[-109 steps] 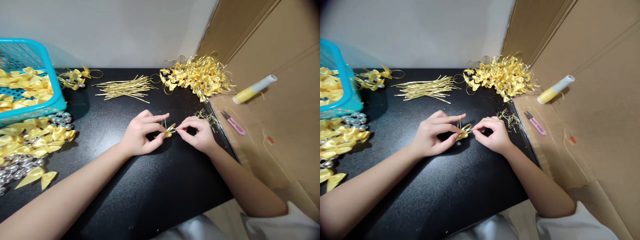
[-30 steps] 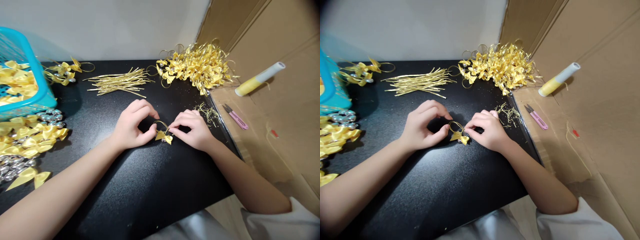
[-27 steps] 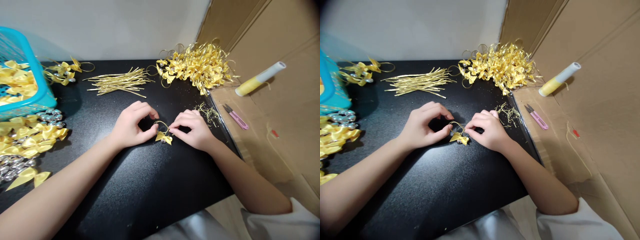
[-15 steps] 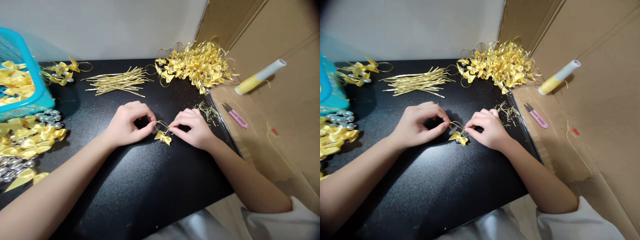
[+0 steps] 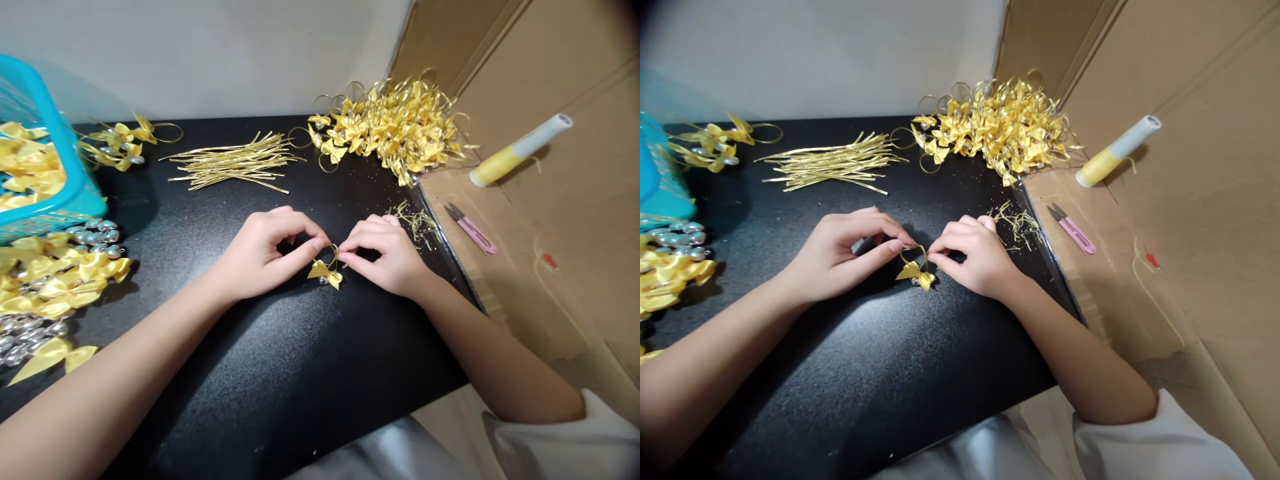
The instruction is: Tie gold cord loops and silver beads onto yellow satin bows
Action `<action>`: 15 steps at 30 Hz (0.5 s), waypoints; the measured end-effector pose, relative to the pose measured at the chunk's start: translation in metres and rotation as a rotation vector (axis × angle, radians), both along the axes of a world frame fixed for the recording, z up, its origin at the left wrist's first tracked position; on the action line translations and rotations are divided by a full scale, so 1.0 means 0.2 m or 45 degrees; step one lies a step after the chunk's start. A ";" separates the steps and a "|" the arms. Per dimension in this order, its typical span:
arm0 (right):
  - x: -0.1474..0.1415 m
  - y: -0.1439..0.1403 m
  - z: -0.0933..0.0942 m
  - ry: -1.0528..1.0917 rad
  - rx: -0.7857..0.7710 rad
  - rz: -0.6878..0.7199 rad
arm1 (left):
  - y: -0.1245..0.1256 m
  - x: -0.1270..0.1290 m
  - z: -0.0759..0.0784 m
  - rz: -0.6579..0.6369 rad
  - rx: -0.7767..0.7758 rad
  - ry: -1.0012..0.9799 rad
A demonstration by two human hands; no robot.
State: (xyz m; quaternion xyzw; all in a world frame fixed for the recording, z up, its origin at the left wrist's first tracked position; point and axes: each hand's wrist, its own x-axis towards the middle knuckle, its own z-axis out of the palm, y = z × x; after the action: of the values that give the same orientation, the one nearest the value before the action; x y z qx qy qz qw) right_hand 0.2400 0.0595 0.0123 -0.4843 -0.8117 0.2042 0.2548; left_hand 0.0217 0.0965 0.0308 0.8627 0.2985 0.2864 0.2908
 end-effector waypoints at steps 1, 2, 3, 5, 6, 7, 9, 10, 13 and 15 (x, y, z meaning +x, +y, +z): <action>0.00 0.00 0.00 -0.001 0.007 -0.003 | 0.00 0.00 0.01 -0.033 -0.021 0.000; 0.00 0.00 0.00 0.000 0.016 -0.002 | -0.01 0.00 0.01 -0.063 -0.049 -0.006; 0.00 0.00 0.00 0.002 0.024 0.003 | -0.01 0.00 0.02 -0.081 -0.084 -0.012; 0.00 0.00 -0.01 0.010 0.038 0.010 | -0.01 0.01 0.02 -0.072 -0.152 -0.016; 0.00 -0.01 -0.01 0.014 0.043 0.011 | -0.02 0.01 0.03 -0.056 -0.170 -0.011; 0.00 -0.01 -0.01 0.016 0.044 0.010 | -0.02 0.01 0.03 -0.041 -0.168 0.000; -0.01 -0.01 -0.01 0.017 0.043 0.006 | -0.02 0.01 0.03 -0.018 -0.122 0.040; -0.01 -0.01 -0.01 0.016 0.042 0.005 | -0.02 0.01 0.03 -0.002 -0.096 0.067; -0.01 -0.01 -0.01 0.023 0.058 0.006 | -0.03 0.03 0.04 0.078 -0.096 0.186; -0.01 -0.01 -0.01 0.038 0.086 0.010 | -0.05 0.04 0.05 0.147 -0.152 0.270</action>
State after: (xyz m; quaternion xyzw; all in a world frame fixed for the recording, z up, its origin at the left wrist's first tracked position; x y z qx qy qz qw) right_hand 0.2385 0.0579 0.0100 -0.4692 -0.8161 0.1849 0.2821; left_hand 0.0306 0.0867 0.0407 0.8507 0.3932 0.1918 0.2914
